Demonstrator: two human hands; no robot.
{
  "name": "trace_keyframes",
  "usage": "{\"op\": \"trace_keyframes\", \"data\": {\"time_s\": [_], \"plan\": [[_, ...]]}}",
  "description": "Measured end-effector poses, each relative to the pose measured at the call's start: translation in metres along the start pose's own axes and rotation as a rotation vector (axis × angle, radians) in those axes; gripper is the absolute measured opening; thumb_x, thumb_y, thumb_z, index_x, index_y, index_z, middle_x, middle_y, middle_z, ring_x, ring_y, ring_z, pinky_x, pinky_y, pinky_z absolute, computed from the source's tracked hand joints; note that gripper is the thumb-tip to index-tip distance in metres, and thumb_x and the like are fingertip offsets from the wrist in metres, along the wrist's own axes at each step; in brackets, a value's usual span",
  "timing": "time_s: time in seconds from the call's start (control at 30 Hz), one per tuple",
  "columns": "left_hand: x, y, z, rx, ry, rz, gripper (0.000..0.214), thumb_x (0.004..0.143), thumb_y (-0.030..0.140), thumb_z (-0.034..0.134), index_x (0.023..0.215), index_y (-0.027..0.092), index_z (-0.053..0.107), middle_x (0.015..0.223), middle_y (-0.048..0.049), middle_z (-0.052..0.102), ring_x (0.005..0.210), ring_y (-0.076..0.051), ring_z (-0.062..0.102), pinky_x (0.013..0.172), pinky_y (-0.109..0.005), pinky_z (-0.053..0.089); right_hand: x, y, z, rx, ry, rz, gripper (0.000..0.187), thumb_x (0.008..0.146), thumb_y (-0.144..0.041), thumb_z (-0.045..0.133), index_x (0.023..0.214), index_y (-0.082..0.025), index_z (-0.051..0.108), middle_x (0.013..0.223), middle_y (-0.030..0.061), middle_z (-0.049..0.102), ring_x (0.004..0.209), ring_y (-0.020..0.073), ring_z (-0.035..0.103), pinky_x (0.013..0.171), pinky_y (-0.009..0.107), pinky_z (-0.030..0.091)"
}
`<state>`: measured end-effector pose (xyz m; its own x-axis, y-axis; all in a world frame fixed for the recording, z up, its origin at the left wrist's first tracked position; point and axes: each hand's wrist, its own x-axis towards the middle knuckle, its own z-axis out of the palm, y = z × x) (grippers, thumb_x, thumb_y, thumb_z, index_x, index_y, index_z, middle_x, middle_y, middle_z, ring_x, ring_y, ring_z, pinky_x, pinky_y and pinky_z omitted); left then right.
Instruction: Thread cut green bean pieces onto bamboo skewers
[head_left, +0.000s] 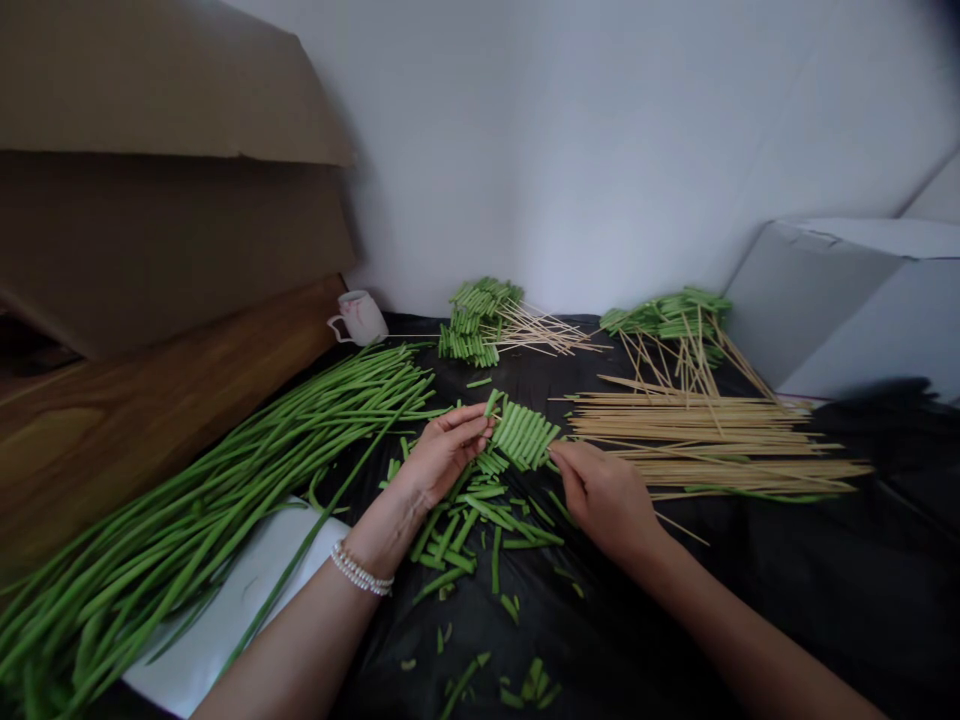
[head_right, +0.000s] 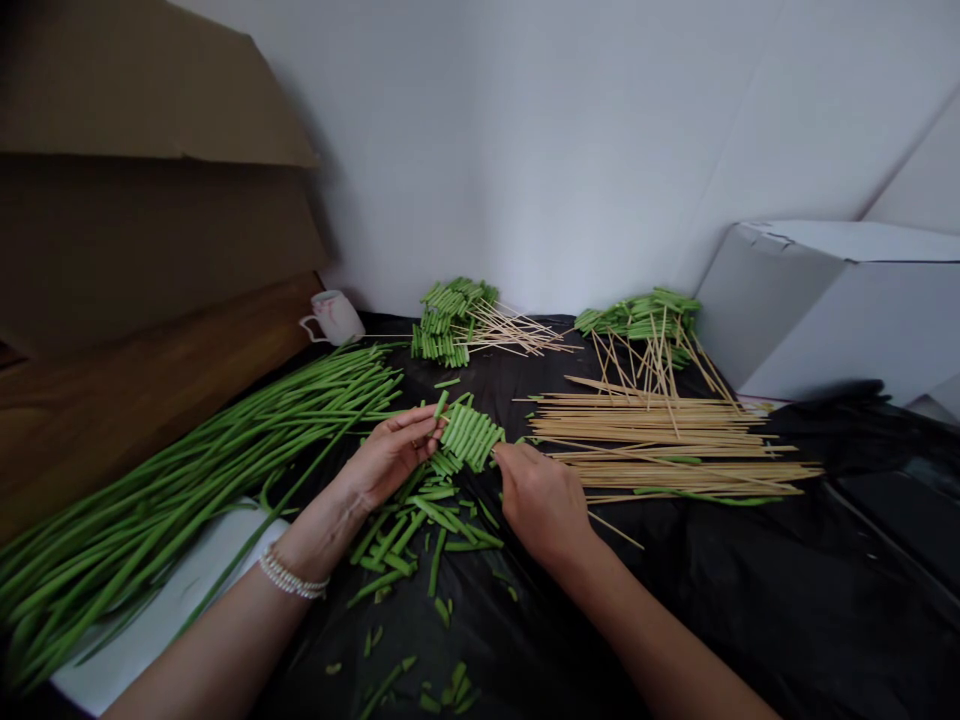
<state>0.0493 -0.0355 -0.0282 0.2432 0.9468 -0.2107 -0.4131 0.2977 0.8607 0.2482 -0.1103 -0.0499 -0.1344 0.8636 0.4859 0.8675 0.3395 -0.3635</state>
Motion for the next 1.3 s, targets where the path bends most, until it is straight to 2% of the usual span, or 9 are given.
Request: {"op": "trace_keyframes", "data": {"time_s": [0.33, 0.53, 0.8, 1.07, 1.3], "plan": [[-0.0008, -0.0002, 0.0009, -0.003, 0.006, -0.005, 0.023, 0.066, 0.008, 0.078, 0.089, 0.011, 0.075, 0.081, -0.0072, 0.073, 0.069, -0.009, 0.063, 0.065, -0.018, 0.049, -0.0004, 0.0005, 0.0010, -0.017, -0.005, 0.008, 0.027, 0.093, -0.021, 0.039, 0.096, -0.022, 0.065, 0.096, 0.0044, 0.071, 0.089, 0.0155, 0.065, 0.077, 0.025, 0.045], [0.0011, -0.0011, -0.0012, 0.013, 0.010, 0.023, 0.021, 0.067, 0.017, 0.080, 0.087, 0.011, 0.075, 0.078, -0.0057, 0.071, 0.069, -0.009, 0.062, 0.065, -0.019, 0.048, -0.0001, 0.0002, 0.0000, -0.021, -0.025, 0.010, 0.027, 0.092, -0.020, 0.039, 0.096, -0.022, 0.065, 0.094, 0.0034, 0.070, 0.086, 0.0151, 0.065, 0.075, 0.024, 0.044], [0.0027, -0.0008, -0.0041, 0.048, 0.034, 0.006, 0.026, 0.060, 0.015, 0.084, 0.085, 0.010, 0.076, 0.075, -0.0054, 0.072, 0.067, -0.009, 0.061, 0.065, -0.019, 0.048, -0.0017, -0.0011, 0.0023, -0.020, -0.032, 0.017, 0.027, 0.093, -0.022, 0.038, 0.095, -0.022, 0.065, 0.090, 0.0028, 0.070, 0.083, 0.0153, 0.065, 0.074, 0.024, 0.043], [0.0027, -0.0018, -0.0038, 0.044, 0.045, -0.004, 0.025, 0.063, 0.016, 0.083, 0.086, 0.012, 0.074, 0.079, -0.0056, 0.072, 0.068, -0.009, 0.062, 0.064, -0.018, 0.048, -0.0023, -0.0031, 0.0032, -0.019, -0.024, 0.007, 0.026, 0.092, -0.019, 0.040, 0.095, -0.022, 0.065, 0.093, 0.0031, 0.071, 0.085, 0.0153, 0.065, 0.075, 0.024, 0.043], [0.0041, -0.0004, -0.0073, 0.030, -0.011, -0.043, 0.023, 0.061, 0.016, 0.084, 0.080, 0.009, 0.073, 0.070, -0.0033, 0.067, 0.063, -0.007, 0.058, 0.057, -0.015, 0.046, -0.0026, -0.0022, 0.0037, -0.007, -0.012, -0.018, 0.026, 0.093, -0.019, 0.039, 0.094, -0.021, 0.065, 0.092, 0.0041, 0.070, 0.084, 0.0154, 0.065, 0.076, 0.024, 0.043]]}}
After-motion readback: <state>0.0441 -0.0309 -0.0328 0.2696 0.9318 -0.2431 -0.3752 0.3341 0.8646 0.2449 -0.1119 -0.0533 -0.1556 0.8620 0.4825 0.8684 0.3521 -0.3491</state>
